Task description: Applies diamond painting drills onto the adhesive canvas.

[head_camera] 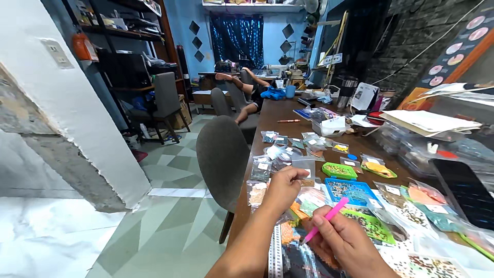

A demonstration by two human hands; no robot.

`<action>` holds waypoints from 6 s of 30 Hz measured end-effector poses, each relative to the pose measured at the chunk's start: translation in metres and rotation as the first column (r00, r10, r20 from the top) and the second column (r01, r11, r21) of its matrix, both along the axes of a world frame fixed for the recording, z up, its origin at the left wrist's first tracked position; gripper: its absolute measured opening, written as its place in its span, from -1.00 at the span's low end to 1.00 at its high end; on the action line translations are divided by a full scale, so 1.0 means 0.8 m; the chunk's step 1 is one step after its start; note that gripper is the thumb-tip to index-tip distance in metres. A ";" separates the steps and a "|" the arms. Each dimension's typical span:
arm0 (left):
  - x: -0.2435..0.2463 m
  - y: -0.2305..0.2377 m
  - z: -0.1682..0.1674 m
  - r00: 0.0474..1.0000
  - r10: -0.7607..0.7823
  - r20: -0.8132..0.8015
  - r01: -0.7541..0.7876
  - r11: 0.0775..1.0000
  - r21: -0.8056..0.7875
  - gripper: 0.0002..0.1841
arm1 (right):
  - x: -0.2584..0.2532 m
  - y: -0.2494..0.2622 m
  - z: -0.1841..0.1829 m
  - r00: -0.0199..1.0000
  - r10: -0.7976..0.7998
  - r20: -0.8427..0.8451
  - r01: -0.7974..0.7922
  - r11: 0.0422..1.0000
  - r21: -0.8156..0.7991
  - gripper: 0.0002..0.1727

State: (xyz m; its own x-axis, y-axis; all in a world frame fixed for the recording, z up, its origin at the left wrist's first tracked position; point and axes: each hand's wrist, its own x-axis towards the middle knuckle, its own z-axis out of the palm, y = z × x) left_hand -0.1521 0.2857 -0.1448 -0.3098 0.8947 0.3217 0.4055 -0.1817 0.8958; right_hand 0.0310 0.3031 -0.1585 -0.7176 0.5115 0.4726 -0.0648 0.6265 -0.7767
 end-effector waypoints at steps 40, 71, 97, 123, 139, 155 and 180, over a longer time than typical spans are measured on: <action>0.001 -0.006 0.005 0.996 -0.002 -0.086 0.006 0.999 0.044 -0.74 | 0.008 -0.007 -0.002 0.994 0.066 -0.089 -0.060 0.996 0.072 -0.54; 0.004 -0.008 0.003 0.985 -0.017 -0.175 0.034 0.995 0.095 -0.73 | 0.008 -0.009 0.003 0.984 0.153 -0.090 -0.140 0.980 0.142 -0.52; 0.004 -0.009 0.002 0.976 -0.001 -0.218 0.024 0.995 0.101 -0.75 | 0.040 0.039 0.042 0.983 0.044 0.178 -0.027 0.995 -0.101 -0.69; 0.004 -0.011 0.001 0.976 -0.007 -0.219 0.023 0.997 0.071 -0.74 | 0.047 0.040 0.043 0.932 0.265 0.247 -0.241 0.963 -0.120 -0.67; 0.003 -0.011 0.004 0.981 -0.017 -0.191 0.029 0.998 0.063 -0.75 | 0.045 0.037 0.040 0.922 0.295 0.249 -0.274 0.955 -0.116 -0.68; 0.004 -0.011 0.005 0.977 -0.014 -0.212 0.027 0.998 0.060 -0.75 | 0.044 0.036 0.048 0.873 0.346 0.343 -0.343 0.936 -0.071 -0.62; -0.006 -0.003 -0.014 0.971 0.016 -0.238 0.011 0.994 0.109 -0.78 | 0.146 0.106 0.033 0.982 -0.191 0.006 0.191 0.980 -0.053 -0.64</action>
State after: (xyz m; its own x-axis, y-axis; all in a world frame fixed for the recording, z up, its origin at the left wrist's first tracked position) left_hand -0.1572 0.2831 -0.1560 -0.2148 0.8496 0.4817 0.6053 -0.2713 0.7484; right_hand 0.1478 0.3879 -0.1318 -0.6045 0.6636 0.4407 0.0523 0.5851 -0.8093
